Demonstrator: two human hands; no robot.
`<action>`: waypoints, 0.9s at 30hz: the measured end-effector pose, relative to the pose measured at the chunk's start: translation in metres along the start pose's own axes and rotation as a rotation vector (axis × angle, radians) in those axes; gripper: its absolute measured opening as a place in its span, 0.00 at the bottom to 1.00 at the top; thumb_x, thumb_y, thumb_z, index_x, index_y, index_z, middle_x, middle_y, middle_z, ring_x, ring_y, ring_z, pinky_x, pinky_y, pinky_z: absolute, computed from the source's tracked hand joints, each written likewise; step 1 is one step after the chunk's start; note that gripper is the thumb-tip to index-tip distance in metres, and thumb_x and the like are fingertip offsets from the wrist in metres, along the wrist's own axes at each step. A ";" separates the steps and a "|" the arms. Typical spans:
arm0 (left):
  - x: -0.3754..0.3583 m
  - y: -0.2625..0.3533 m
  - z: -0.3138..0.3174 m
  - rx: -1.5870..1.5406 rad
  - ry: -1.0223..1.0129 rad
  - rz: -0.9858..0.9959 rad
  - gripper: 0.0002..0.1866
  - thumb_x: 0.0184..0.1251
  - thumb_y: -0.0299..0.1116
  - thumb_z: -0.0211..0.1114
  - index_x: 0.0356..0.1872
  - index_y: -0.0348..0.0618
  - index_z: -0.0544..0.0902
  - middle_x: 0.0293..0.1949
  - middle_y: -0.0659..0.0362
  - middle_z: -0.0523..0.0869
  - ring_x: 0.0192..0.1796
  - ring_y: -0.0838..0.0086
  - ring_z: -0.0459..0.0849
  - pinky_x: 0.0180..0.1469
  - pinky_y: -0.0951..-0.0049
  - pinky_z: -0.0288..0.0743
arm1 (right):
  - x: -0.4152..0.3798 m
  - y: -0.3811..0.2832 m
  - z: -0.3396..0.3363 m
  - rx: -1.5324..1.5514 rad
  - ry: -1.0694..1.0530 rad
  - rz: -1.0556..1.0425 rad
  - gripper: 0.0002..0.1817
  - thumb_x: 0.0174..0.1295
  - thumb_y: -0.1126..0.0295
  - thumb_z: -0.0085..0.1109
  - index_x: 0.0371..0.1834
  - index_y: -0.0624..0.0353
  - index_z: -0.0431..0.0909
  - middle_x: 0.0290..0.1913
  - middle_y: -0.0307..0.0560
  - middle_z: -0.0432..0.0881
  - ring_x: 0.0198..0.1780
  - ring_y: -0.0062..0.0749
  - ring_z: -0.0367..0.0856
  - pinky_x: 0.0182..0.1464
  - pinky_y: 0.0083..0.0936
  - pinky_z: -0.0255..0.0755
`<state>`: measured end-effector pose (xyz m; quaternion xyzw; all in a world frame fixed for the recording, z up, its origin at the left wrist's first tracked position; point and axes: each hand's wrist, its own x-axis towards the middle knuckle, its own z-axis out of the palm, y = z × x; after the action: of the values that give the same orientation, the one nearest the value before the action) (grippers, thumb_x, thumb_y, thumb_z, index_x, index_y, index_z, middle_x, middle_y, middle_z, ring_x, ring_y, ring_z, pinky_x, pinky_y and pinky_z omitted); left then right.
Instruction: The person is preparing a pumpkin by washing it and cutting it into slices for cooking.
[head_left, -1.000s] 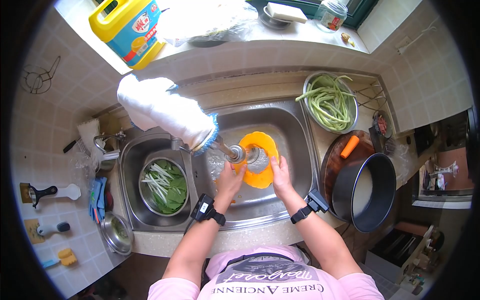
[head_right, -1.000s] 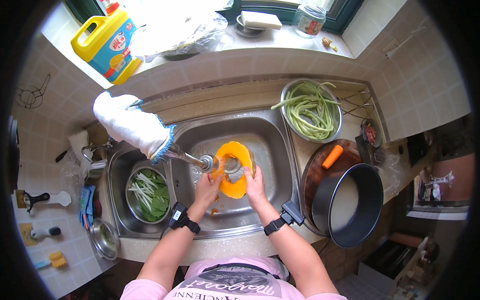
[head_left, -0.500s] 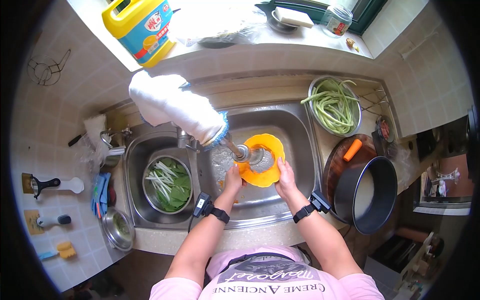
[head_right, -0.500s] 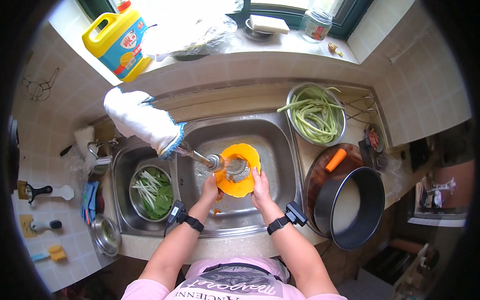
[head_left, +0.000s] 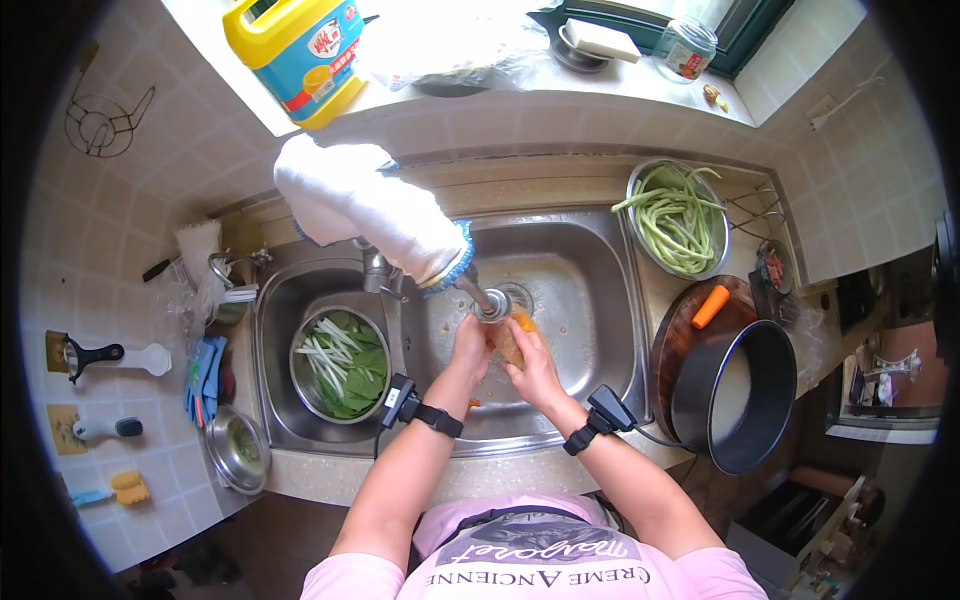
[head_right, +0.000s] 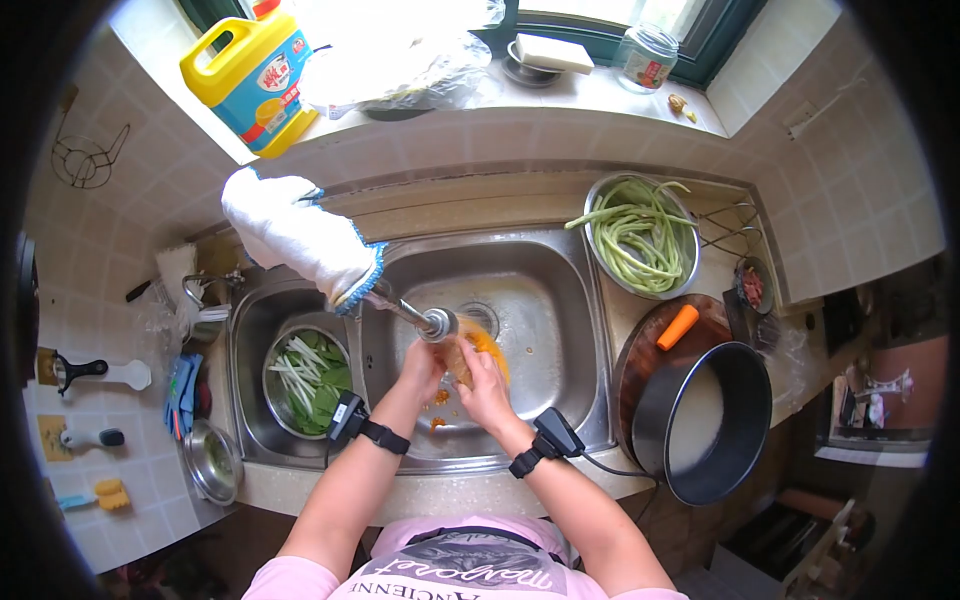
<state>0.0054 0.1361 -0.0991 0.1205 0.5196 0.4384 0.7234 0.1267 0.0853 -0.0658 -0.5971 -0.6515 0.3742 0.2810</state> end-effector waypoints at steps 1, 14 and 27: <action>-0.002 0.004 0.001 -0.059 -0.039 -0.018 0.09 0.64 0.32 0.52 0.41 0.41 0.77 0.37 0.59 0.80 0.40 0.75 0.79 0.44 0.73 0.74 | 0.000 -0.001 -0.001 -0.061 -0.044 -0.014 0.40 0.44 0.78 0.64 0.64 0.54 0.59 0.47 0.54 0.71 0.48 0.49 0.71 0.53 0.35 0.66; -0.006 0.021 -0.014 -0.049 -0.028 -0.009 0.11 0.68 0.34 0.48 0.45 0.39 0.72 0.39 0.57 0.79 0.39 0.74 0.80 0.41 0.73 0.76 | 0.008 0.024 -0.014 -0.235 0.365 -0.077 0.27 0.50 0.75 0.57 0.57 0.57 0.67 0.42 0.51 0.72 0.50 0.44 0.68 0.54 0.34 0.62; -0.028 0.028 -0.037 -0.210 -0.120 -0.101 0.16 0.61 0.42 0.51 0.43 0.40 0.72 0.25 0.55 0.78 0.28 0.70 0.79 0.37 0.66 0.76 | 0.035 0.022 -0.018 1.459 -0.059 0.715 0.17 0.67 0.58 0.40 0.47 0.61 0.66 0.27 0.46 0.74 0.27 0.31 0.74 0.36 0.33 0.74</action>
<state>-0.0429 0.1207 -0.0794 0.0439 0.4321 0.4454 0.7830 0.1493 0.1224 -0.0769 -0.4255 -0.0205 0.7873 0.4458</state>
